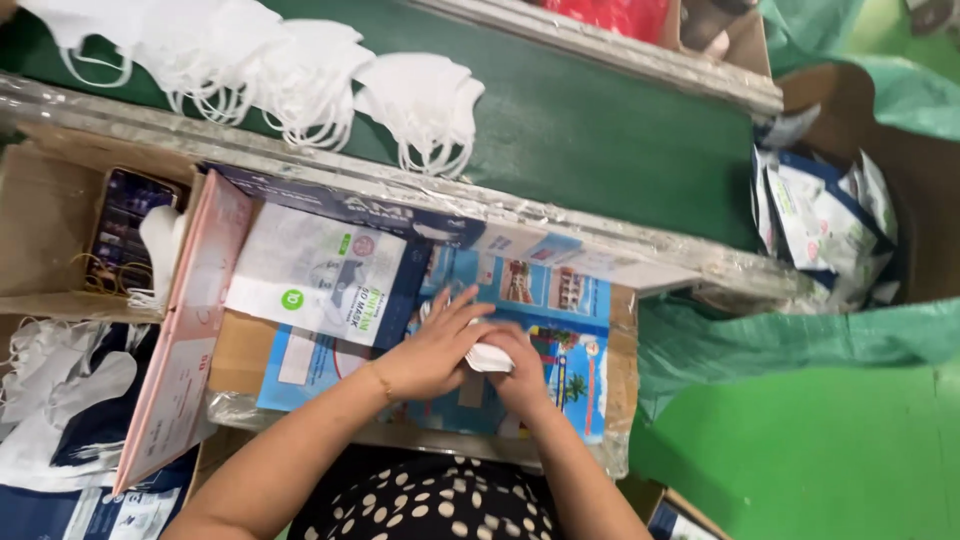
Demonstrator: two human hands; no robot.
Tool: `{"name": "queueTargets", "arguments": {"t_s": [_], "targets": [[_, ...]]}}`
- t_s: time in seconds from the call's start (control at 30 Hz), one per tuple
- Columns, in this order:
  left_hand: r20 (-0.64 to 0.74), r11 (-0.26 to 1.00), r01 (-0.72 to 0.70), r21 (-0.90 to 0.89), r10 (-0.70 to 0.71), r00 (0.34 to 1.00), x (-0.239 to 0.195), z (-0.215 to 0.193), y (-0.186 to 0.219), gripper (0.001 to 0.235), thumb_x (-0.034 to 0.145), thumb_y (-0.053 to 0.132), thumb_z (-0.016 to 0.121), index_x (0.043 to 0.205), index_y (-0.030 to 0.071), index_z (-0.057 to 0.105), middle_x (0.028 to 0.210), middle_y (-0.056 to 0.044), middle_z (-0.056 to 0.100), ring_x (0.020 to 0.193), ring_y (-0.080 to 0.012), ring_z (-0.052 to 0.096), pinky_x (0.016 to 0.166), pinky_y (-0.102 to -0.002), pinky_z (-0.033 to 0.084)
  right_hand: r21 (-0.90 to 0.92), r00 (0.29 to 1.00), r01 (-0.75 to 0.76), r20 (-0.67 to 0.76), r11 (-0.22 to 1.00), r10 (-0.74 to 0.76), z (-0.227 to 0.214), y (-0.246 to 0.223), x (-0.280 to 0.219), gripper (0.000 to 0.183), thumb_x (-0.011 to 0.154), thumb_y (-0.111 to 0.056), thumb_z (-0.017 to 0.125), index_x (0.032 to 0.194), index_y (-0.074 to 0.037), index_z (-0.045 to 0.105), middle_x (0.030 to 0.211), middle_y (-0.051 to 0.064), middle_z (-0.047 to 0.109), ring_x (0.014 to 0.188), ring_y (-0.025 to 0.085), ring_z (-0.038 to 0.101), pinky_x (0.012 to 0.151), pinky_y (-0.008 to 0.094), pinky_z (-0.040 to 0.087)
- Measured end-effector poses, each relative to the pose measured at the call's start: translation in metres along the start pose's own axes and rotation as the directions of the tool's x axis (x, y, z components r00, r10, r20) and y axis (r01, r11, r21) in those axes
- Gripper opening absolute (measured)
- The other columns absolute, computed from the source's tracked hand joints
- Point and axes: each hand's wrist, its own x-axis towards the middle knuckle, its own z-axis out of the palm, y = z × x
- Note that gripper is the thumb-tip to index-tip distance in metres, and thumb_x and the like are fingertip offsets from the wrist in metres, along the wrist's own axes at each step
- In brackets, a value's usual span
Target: The recorder is seen counting, folding, and placing face masks into individual or bulk packaging on a production line.
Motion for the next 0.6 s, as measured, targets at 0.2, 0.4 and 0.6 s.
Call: {"name": "queueTargets", "arguments": {"t_s": [0.2, 0.4, 0.6], "targets": [[-0.25, 0.862, 0.503, -0.06, -0.501, 0.829, -0.034, -0.012, -0.039, 0.041, 0.086, 0.01, 0.064, 0.127, 0.005, 0.065, 0.116, -0.017, 0.063, 0.11, -0.0387, 0.061, 0.095, -0.045, 0.052, 0.258, 0.849, -0.518, 0.273, 0.816, 0.452, -0.088, -0.045, 0.01, 0.029, 0.081, -0.004, 0.072, 0.109, -0.009, 0.075, 0.101, 0.01, 0.075, 0.095, 0.026, 0.068, 0.083, 0.036, 0.055], [-0.126, 0.712, 0.685, 0.152, -0.674, 0.728, -0.034, 0.012, -0.062, 0.03, 0.084, 0.017, 0.066, 0.109, 0.0, 0.063, 0.108, -0.019, 0.059, 0.105, -0.0382, 0.061, 0.085, -0.047, 0.055, -0.82, 0.938, 0.168, 0.304, 0.547, 0.168, -0.109, -0.115, 0.046, 0.011, 0.062, -0.022, 0.078, 0.073, -0.023, 0.076, 0.075, 0.001, 0.075, 0.082, 0.021, 0.071, 0.07, 0.035, 0.055], [-0.228, 0.693, 0.721, -0.002, -0.703, 0.674, -0.04, 0.01, -0.072, 0.02, 0.093, 0.026, 0.068, 0.1, 0.007, 0.066, 0.095, -0.016, 0.065, 0.086, -0.0387, 0.065, 0.073, -0.049, 0.051, -0.017, 0.921, -0.311, -0.252, 0.95, 0.297, -0.041, -0.034, 0.015, 0.04, 0.082, -0.002, 0.061, 0.121, -0.011, 0.067, 0.11, 0.008, 0.072, 0.087, 0.027, 0.071, 0.068, 0.037, 0.057]]}}
